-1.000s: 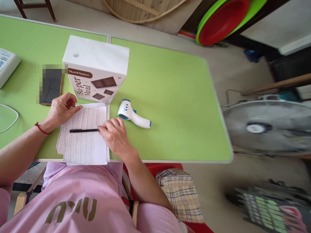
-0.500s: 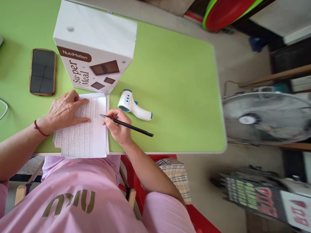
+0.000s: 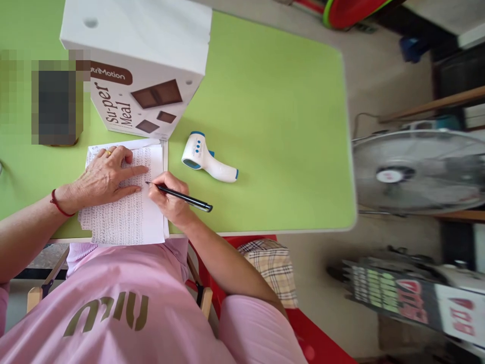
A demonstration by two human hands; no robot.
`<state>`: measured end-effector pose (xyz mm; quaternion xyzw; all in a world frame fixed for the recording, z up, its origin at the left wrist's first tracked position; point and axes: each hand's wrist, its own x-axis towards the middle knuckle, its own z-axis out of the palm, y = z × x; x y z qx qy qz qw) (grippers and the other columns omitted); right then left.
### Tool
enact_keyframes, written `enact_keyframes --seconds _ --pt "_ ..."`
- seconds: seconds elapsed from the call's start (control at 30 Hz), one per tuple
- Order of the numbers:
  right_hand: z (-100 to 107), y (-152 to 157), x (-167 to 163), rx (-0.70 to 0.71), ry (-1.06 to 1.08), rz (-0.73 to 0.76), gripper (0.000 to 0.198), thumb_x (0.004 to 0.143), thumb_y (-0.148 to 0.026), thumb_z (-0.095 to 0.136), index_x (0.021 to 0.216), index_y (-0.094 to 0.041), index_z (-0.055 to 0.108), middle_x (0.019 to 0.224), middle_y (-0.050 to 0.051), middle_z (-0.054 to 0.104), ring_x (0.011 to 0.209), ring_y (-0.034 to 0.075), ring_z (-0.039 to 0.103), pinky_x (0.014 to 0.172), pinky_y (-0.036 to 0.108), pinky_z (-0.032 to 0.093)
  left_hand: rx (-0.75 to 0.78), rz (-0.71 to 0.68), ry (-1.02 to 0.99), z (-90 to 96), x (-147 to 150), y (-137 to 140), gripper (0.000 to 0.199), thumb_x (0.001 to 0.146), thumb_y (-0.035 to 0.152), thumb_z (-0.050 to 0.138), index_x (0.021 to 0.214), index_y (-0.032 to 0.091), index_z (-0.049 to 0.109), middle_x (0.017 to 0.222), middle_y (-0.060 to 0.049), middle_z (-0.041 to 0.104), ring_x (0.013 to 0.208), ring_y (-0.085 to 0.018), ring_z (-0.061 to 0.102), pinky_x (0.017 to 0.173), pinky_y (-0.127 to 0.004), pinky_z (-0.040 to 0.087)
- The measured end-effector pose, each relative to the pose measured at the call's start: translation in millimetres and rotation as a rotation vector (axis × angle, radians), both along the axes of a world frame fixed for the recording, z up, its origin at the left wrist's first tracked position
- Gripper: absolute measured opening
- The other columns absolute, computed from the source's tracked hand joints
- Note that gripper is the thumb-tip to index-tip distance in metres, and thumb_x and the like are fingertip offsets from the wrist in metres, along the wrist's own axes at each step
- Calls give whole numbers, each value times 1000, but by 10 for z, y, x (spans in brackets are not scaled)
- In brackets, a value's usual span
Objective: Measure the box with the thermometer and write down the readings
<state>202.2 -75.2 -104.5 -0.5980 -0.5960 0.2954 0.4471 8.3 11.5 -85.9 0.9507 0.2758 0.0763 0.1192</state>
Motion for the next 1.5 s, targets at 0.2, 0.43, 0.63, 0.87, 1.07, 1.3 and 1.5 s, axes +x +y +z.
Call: enact_keyframes --seconds 0.2,0.43,0.63,0.87,1.07,1.3,1.5 --pt "-62 12 4 147 -77 38 17 88 -28 58 72 -25 53 58 -6 56 51 11 49 53 26 42 37 1 -4 12 2 -11 40 97 45 64 130 25 68 114 -15 52 99 -31 53 82 -42 43" --pt "-76 7 10 220 -152 53 17 88 -21 59 73 -25 51 58 -7 55 49 9 46 51 24 41 38 -5 -16 12 12 -13 40 94 44 68 130 25 69 113 -15 53 97 -31 53 81 -41 42" --pt "-76 6 12 229 -155 60 17 87 -20 59 72 -24 51 57 -8 54 49 9 46 51 23 41 44 0 -4 6 11 -18 40 94 44 69 130 25 70 114 -16 54 98 -30 53 81 -41 41" --pt "-79 15 15 247 -147 39 16 87 -18 58 74 -24 51 58 -8 54 49 9 47 50 23 40 38 7 0 15 10 -17 39 96 45 67 129 26 70 113 -16 54 98 -31 54 80 -41 42" --pt "-93 13 21 215 -175 45 16 86 -21 58 73 -25 49 57 -7 53 49 9 45 51 24 41 48 1 -5 10 6 -17 39 95 44 69 130 26 69 113 -15 54 97 -30 53 80 -40 41" --pt "-88 14 21 230 -177 40 16 87 -22 57 73 -25 49 56 -8 52 49 9 45 50 24 41 30 -3 -17 9 0 -11 39 96 44 66 130 25 70 114 -15 53 98 -30 53 81 -41 41" --pt "-93 20 24 229 -150 30 16 87 -23 57 73 -25 48 58 -7 55 50 10 47 50 24 40 22 -5 -17 9 1 -5 39 97 45 65 130 26 70 114 -15 53 98 -30 52 81 -41 41"
